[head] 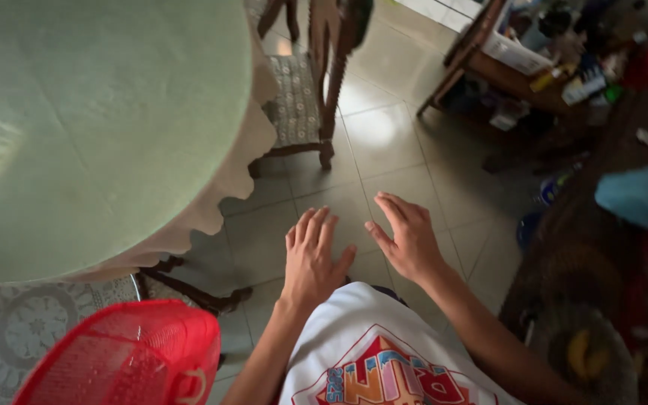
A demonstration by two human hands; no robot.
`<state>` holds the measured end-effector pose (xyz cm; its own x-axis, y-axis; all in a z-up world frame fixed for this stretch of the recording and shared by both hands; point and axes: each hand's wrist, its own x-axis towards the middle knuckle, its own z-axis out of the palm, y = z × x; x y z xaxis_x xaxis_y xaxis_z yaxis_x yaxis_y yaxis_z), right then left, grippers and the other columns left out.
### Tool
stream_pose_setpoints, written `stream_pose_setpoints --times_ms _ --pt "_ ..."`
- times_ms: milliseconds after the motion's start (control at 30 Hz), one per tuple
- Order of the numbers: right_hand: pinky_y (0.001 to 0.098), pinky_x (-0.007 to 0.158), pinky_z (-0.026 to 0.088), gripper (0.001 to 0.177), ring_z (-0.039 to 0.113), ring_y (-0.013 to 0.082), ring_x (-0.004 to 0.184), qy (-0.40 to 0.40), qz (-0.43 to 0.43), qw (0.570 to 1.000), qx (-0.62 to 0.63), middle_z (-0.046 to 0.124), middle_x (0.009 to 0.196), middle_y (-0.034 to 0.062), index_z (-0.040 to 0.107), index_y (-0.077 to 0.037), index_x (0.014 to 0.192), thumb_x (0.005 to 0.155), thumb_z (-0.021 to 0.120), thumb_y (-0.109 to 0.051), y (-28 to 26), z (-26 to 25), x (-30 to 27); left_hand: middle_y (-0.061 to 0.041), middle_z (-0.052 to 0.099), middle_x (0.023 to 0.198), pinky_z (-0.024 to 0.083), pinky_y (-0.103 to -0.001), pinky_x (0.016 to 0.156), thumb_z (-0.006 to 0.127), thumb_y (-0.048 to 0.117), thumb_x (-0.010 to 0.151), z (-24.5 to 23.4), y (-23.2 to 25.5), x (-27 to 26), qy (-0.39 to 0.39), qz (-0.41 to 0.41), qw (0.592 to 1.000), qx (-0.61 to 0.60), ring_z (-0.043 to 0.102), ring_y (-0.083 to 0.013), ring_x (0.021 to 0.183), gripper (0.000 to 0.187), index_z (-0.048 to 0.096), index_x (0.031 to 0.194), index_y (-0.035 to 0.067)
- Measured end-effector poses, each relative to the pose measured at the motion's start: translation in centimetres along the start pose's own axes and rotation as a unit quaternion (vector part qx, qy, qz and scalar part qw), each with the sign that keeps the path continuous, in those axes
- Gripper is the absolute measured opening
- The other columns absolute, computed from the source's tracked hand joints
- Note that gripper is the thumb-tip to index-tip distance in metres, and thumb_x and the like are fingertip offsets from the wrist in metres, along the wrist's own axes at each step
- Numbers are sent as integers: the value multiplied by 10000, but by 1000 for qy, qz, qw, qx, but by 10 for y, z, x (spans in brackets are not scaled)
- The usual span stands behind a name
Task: Cleaning a glass-top dining table by spraying it with cleaner and wiping it with a cloth.
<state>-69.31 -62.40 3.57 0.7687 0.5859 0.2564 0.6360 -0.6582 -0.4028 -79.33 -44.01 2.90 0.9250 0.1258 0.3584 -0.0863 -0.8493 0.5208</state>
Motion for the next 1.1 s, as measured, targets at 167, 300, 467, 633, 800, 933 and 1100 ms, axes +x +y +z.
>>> stream_pose_setpoints --times_ms 167,300,467,633,800,933,1100 --pt "491 1008 473 503 668 302 1207 25 14 999 -14 681 1306 127 650 -63 1335 1013 612 -447 -26 -12 -57 -155 582 1350 415 -494 997 642 481 907 -9 16 -48 -14 8 1000 -8 520 -376 1308 569 585 1302 76" --pt "484 1027 464 508 661 295 1219 36 9 999 -14 676 1316 124 643 -66 1345 1011 618 -448 -47 -11 -98 -154 574 1359 421 -495 992 656 446 899 -28 29 -92 -19 0 1000 0 517 -373 1315 557 580 1305 73" --pt "481 1024 467 494 663 307 1208 46 -12 999 -3 676 1315 133 650 -58 1338 1006 629 -424 -85 -16 -132 -155 554 1373 396 -510 1014 650 462 905 -54 37 -141 -29 -27 999 0 488 -381 1339 574 570 1324 78" --pt "458 1039 455 504 651 291 1236 53 -39 998 4 667 1339 126 640 -56 1350 1017 610 -434 -139 -25 -144 -164 567 1353 406 -512 1004 661 456 898 -100 38 -174 16 -10 1000 24 508 -397 1318 562 584 1299 69" --pt "469 1043 446 505 642 305 1251 64 -73 995 9 666 1330 145 642 -38 1344 1015 616 -420 -200 -30 -156 -178 570 1344 406 -524 1007 677 424 895 -163 39 -205 45 6 998 47 514 -419 1307 541 589 1283 58" --pt "463 1060 427 533 614 294 1288 79 -95 992 -24 641 1367 132 621 -58 1377 1018 595 -451 -253 -26 -170 -192 552 1376 381 -563 1032 673 443 895 -218 31 -236 61 20 997 44 489 -447 1339 563 596 1291 51" --pt "478 1120 340 503 571 308 1332 69 -94 993 -27 604 1423 172 594 46 1335 975 638 -302 -345 -22 -191 -230 471 1469 303 -588 1094 711 366 887 -289 7 -289 38 17 999 11 422 -474 1368 574 587 1297 -17"
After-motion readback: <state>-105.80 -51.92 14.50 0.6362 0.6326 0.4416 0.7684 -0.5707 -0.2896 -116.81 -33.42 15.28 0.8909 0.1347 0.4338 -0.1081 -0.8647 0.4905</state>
